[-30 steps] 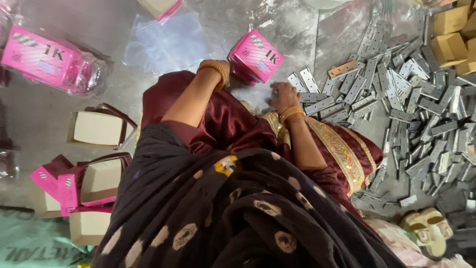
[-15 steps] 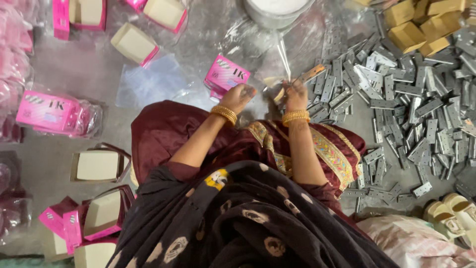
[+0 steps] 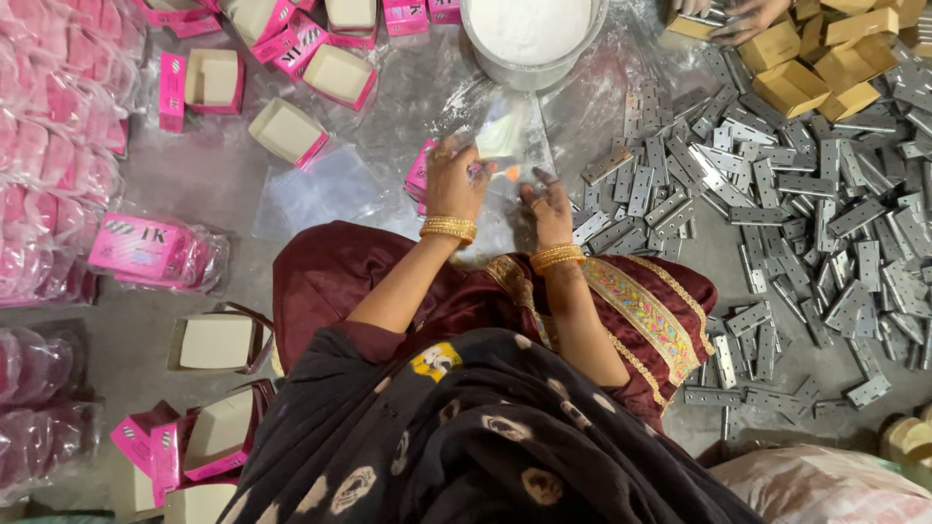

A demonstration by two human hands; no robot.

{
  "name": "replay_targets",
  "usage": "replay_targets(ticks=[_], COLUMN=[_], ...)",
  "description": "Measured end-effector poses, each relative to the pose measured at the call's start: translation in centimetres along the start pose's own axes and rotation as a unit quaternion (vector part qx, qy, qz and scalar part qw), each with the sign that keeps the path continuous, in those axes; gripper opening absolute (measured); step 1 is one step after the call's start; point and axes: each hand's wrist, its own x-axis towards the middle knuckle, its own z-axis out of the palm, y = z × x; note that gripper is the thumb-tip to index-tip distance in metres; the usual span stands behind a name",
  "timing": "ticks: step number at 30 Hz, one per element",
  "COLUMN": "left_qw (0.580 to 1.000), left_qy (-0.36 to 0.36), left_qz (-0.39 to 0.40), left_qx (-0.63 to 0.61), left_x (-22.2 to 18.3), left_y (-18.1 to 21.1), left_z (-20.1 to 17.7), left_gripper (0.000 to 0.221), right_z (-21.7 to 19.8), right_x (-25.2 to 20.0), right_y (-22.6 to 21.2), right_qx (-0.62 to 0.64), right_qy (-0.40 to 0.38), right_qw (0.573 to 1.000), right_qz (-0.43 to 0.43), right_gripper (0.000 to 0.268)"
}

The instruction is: The person sits on the floor and repeatedly places small metal pieces into pink boxes, then wraps each box in a clear plastic bag. The person handles boxes, metal pieces, and plastic bags by hand, stacking finished packages to the side.

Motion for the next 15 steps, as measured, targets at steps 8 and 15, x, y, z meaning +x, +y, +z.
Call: replay_targets(ticks=[8, 15], left_qw=[0.958, 0.962], left_qy=[-0.247, -0.167], left_qz=[0.119, 0.151], left_qx=[-0.084, -0.152], left_x=[4.3, 5.3], left_y=[1.1, 0.4], left_z=[-4.1, -4.6], left_gripper=[0.016, 0.023], right_z=[6.4, 7.8], right_x=[-1.0, 2.2], right_y=[-10.9, -11.7], right_qx=[-0.52, -0.527], right_qy=[-0.025, -0.045], right_qw=[0.766, 0.808], right_qz=[-0.377, -0.262], right_gripper=[0.068, 0.021])
